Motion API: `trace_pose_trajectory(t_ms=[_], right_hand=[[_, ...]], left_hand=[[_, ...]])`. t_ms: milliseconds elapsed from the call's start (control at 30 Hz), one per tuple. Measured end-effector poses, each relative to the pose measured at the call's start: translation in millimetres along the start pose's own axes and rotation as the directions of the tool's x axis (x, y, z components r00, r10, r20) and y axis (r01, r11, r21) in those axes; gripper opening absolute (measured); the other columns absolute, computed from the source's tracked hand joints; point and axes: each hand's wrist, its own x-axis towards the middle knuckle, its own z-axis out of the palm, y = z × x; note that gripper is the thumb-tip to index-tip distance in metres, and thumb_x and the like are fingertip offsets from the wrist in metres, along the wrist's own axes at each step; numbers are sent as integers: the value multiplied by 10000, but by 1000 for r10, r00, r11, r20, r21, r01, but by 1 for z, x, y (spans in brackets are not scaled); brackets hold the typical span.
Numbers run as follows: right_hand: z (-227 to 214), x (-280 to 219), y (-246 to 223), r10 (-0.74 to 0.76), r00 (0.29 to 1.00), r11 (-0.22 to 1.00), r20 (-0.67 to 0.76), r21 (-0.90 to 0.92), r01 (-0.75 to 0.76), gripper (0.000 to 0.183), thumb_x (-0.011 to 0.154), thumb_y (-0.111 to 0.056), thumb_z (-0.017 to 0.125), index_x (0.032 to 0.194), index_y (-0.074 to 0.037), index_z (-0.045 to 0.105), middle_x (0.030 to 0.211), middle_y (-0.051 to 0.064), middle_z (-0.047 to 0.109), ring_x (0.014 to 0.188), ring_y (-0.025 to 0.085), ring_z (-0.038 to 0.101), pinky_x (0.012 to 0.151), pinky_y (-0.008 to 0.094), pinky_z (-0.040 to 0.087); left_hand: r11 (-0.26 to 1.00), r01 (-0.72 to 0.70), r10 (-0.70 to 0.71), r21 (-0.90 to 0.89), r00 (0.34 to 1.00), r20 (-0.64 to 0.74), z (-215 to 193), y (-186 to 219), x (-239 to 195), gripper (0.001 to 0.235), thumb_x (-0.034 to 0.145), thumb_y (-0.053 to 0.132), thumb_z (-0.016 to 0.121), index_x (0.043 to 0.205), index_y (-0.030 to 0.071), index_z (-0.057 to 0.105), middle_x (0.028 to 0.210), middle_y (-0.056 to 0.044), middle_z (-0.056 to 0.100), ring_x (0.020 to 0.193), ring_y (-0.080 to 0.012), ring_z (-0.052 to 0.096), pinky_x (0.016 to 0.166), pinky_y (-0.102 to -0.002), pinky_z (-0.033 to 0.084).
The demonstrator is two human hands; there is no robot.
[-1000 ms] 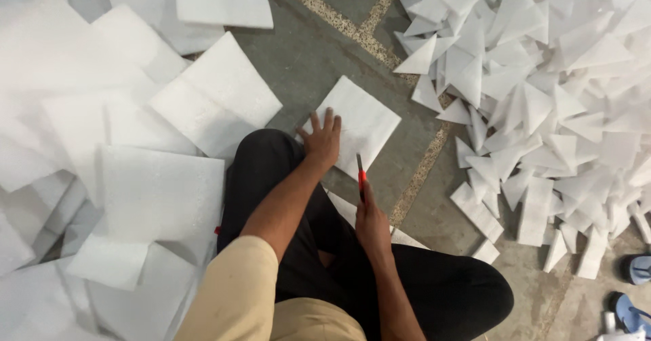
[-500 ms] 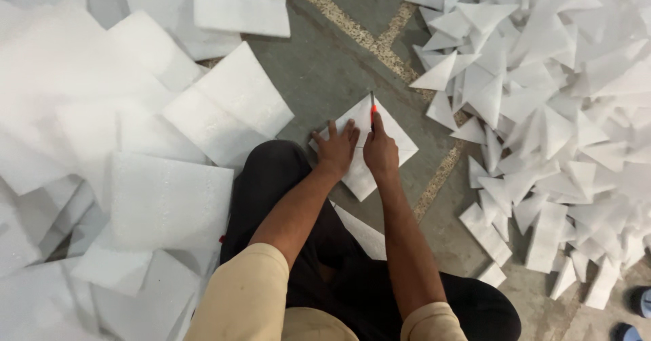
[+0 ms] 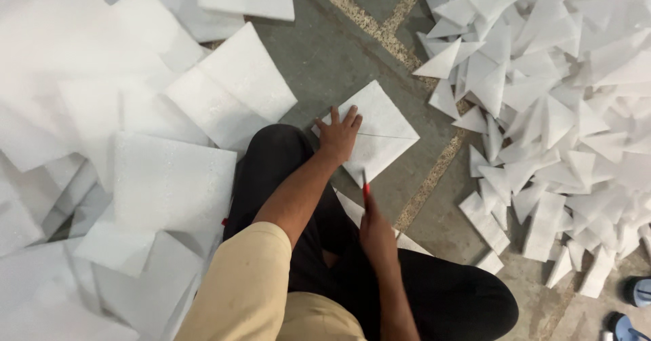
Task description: The person sits on the floor and repeatedly cuts square white foam sheets into smaller pieces using a red utility knife. The cut pieces are placed into a growing pile on the right side of the frame.
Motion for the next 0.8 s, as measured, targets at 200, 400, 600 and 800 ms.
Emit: trace_pose_trajectory(t_ms=[200,400,600,800], right_hand=[[-9,-55,-3,143,980,988,140,-79,-133,642,976,-177,482,1587,-296,324,998,256,740,860,444,731,761,552,561],[-10,0,-15,124,992,992,22,36,-124,604,1012,-185,480,1591,-244,318,827,246,731,687,407,726,624,551,550],[-9,96,-20,-68,984,995,-165,58,78,599,1011,-159,498,1589,-202,346,850,276,716,736,447,709,656,562,532],[-9,154,-28,-46,985,999,-165,8,48,579,1006,-182,494,1569,-236,371,865,262,730,792,443,727,689,556,549]], left_hand=[[991,-58,40,124,988,146,-14,1,-8,1173,660,482,931,1580,204,260,1632,-63,193,1425,-435,289,952,-610,513],[999,-46,48,-22,991,121,1,7,-24,992,801,518,857,1558,132,346,1448,-131,427,1123,-339,621,859,-386,592],[996,80,-73,-26,972,223,3,17,-9,1156,744,459,889,1638,275,181,1431,-112,392,1096,-338,625,796,-369,603],[993,91,-75,-72,978,196,8,17,-4,1135,744,461,891,1631,280,205,1409,-111,403,1111,-341,620,822,-384,594]])
